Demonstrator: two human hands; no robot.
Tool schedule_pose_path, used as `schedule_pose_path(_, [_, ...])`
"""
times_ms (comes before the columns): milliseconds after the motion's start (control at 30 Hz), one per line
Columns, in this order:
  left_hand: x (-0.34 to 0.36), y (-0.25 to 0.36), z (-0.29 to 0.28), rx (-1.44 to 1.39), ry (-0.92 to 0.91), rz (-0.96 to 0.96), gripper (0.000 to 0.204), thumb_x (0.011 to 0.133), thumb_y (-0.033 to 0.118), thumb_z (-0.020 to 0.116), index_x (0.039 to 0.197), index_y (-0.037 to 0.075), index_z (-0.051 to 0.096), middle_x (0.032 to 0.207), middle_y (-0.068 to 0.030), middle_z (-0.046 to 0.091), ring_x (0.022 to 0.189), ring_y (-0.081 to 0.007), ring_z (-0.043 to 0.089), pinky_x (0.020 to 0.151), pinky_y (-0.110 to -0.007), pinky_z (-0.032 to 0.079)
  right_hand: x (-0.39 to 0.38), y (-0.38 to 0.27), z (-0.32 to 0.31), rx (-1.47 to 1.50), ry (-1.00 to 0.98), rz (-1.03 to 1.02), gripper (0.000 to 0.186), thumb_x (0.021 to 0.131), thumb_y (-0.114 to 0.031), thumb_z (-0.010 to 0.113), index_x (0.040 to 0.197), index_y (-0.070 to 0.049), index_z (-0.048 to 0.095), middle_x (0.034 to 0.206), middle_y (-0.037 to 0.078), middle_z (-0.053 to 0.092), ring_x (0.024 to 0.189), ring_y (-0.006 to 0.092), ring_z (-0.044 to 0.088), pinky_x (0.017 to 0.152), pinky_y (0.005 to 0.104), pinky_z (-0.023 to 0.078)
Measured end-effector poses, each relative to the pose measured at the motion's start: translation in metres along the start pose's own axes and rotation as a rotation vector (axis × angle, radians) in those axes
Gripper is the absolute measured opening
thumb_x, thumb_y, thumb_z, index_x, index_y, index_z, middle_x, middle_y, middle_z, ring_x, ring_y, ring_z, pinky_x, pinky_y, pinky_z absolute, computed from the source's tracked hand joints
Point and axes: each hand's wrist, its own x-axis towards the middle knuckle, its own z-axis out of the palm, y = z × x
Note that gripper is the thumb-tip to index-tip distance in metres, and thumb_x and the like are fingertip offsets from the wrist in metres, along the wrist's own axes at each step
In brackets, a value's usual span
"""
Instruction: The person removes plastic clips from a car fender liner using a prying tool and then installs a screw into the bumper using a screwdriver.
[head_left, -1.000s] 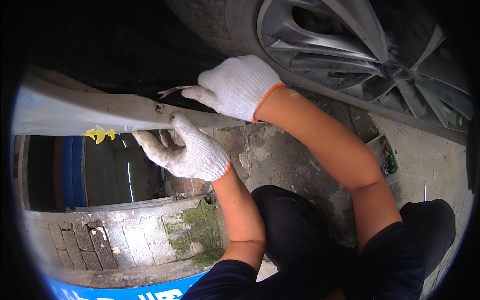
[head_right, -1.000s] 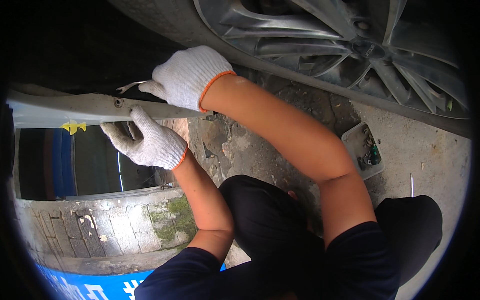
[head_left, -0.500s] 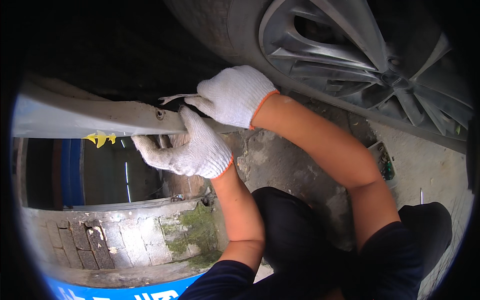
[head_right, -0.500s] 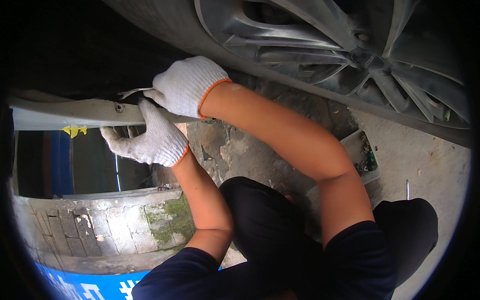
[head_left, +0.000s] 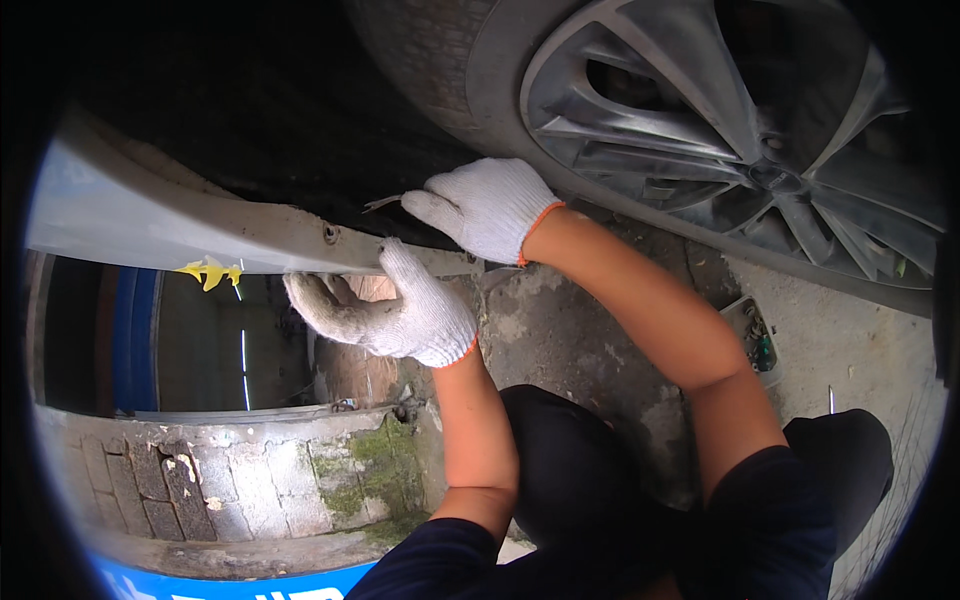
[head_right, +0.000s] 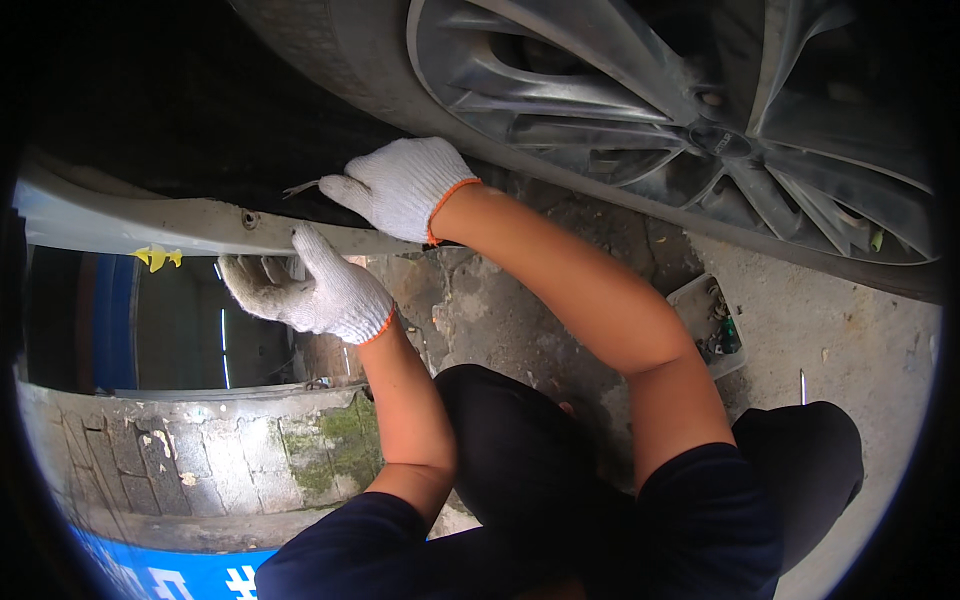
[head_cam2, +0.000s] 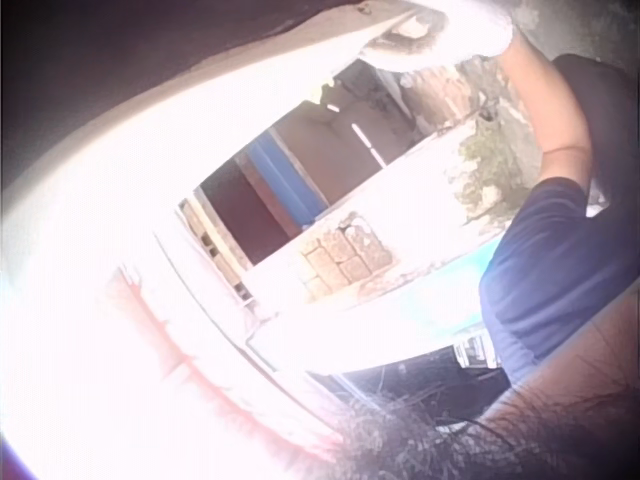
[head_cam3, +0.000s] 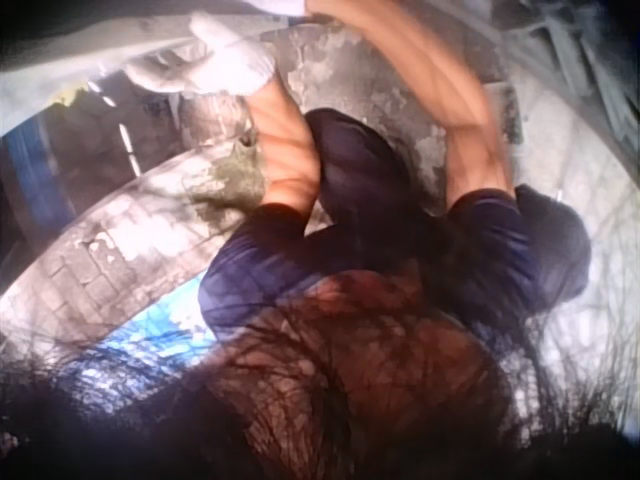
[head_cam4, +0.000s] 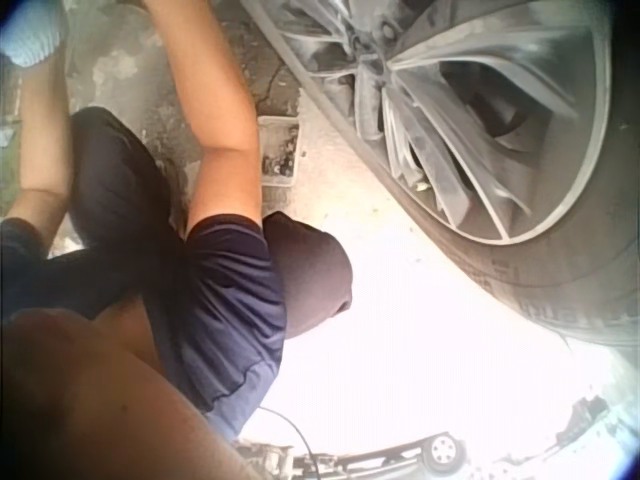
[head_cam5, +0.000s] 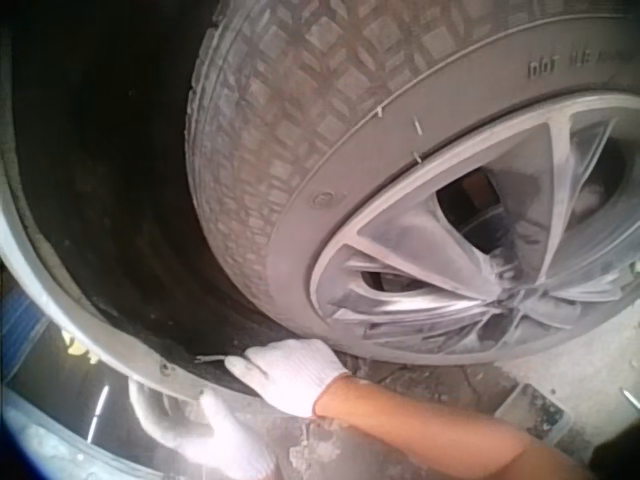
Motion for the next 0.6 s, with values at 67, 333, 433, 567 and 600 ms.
schedule_pose_path(67, [-0.01,-0.003,-0.002,-0.009,-0.005,-0.005,0.062,0.089,0.014,0.074,0.14,-0.002,0.043,0.137,-0.0204,0.046,0.122,-0.03,0.057,0.105,-0.047,0.051,-0.002,0.001,0.002,0.013,0.027,0.0,0.071,0.107,-0.062,0.035,0.082,-0.008,0.074,0.081,0.016,0.073,0.078,0.0356,0.072,0.073,0.051,0.057])
schedule_pose_path(333, [-0.018,-0.015,-0.002,-0.287,0.027,-0.185,0.061,0.096,0.018,0.07,0.148,-0.001,0.044,0.144,-0.017,0.046,0.13,-0.0309,0.054,0.109,-0.046,0.049,0.002,-0.009,0.002,-0.146,-0.001,-0.058,0.071,0.105,-0.063,0.039,0.076,-0.01,0.075,0.073,0.014,0.072,0.071,0.0349,0.071,0.068,0.049,0.057])
schedule_pose_path(433, [-0.018,-0.013,-0.005,-0.311,0.007,-0.188,0.063,0.097,0.016,0.068,0.152,0.0,0.041,0.146,-0.0173,0.045,0.131,-0.0309,0.054,0.11,-0.046,0.049,0.002,-0.011,0.003,-0.11,0.028,-0.08,0.071,0.105,-0.064,0.039,0.077,-0.01,0.076,0.073,0.014,0.072,0.071,0.0351,0.072,0.068,0.048,0.057])
schedule_pose_path(567, [-0.018,-0.013,-0.008,-0.265,-0.036,-0.162,0.063,0.099,0.019,0.066,0.153,0.0,0.04,0.15,-0.0175,0.044,0.133,-0.032,0.052,0.112,-0.047,0.047,-0.006,-0.004,-0.002,-0.094,0.048,0.022,0.073,0.105,-0.065,0.038,0.075,-0.01,0.075,0.073,0.015,0.072,0.071,0.0363,0.072,0.068,0.0476,0.057])
schedule_pose_path(600, [-0.018,-0.015,-0.009,-0.225,-0.054,-0.133,0.064,0.099,0.02,0.066,0.154,0.0,0.04,0.151,-0.0176,0.043,0.134,-0.0323,0.052,0.112,-0.047,0.047,-0.008,-0.001,-0.004,-0.078,0.073,0.067,0.073,0.105,-0.065,0.037,0.075,-0.01,0.075,0.074,0.015,0.072,0.071,0.0365,0.071,0.068,0.0475,0.057])
